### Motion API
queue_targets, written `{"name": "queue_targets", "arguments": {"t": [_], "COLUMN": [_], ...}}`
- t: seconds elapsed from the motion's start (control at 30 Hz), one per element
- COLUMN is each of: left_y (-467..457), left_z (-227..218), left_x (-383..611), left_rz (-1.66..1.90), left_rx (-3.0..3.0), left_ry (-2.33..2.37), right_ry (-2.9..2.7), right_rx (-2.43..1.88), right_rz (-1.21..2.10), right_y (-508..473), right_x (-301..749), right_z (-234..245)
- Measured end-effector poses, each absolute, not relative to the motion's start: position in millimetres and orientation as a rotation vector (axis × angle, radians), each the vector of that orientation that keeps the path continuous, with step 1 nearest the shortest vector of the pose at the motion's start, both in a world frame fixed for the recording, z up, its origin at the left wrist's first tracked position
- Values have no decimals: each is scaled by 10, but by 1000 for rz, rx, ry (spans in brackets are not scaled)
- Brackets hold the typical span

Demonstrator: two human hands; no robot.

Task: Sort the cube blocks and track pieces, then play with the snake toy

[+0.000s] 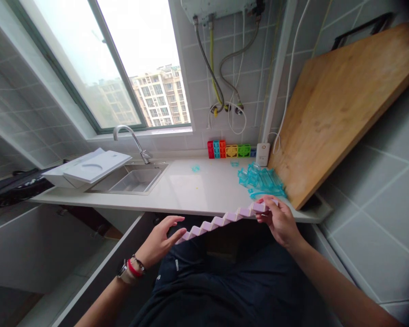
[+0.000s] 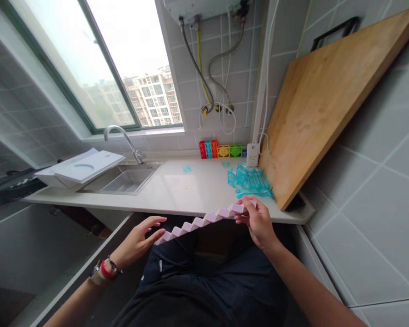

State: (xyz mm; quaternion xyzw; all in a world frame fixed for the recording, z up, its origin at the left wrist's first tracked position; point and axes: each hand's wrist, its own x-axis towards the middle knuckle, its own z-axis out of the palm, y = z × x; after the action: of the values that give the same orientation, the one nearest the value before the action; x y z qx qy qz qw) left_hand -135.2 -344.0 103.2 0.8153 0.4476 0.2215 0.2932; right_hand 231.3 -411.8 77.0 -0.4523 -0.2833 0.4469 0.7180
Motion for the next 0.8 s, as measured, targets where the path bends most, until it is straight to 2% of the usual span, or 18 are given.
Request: {"name": "queue_targets", "arguments": {"t": [0.13, 0.23, 0.57, 0.67, 0.8], "left_y": [-3580, -3613, -3432, -3058, -2203], "left_z": [1113, 1100, 1142, 1210, 1297], "left_x": [-993, -755, -645, -757, -991], "left_rz": [398, 267, 416, 448, 495], "left_rx": [2408, 2453, 2532, 2572, 2502], "left_ry": [959, 995, 956, 1184, 1537], "right_ry": [-691, -681, -650, -842, -1266], "right_rx": [-1034, -1040, -932, -1046, -1298], "right_rz": [1077, 1121, 1188, 1055, 711], "right_y": [-4117, -4112, -4079, -4058, -4026], "right_x": [2269, 2244, 2254, 2250, 2234], "right_z": [705, 673, 649, 525, 287]}}
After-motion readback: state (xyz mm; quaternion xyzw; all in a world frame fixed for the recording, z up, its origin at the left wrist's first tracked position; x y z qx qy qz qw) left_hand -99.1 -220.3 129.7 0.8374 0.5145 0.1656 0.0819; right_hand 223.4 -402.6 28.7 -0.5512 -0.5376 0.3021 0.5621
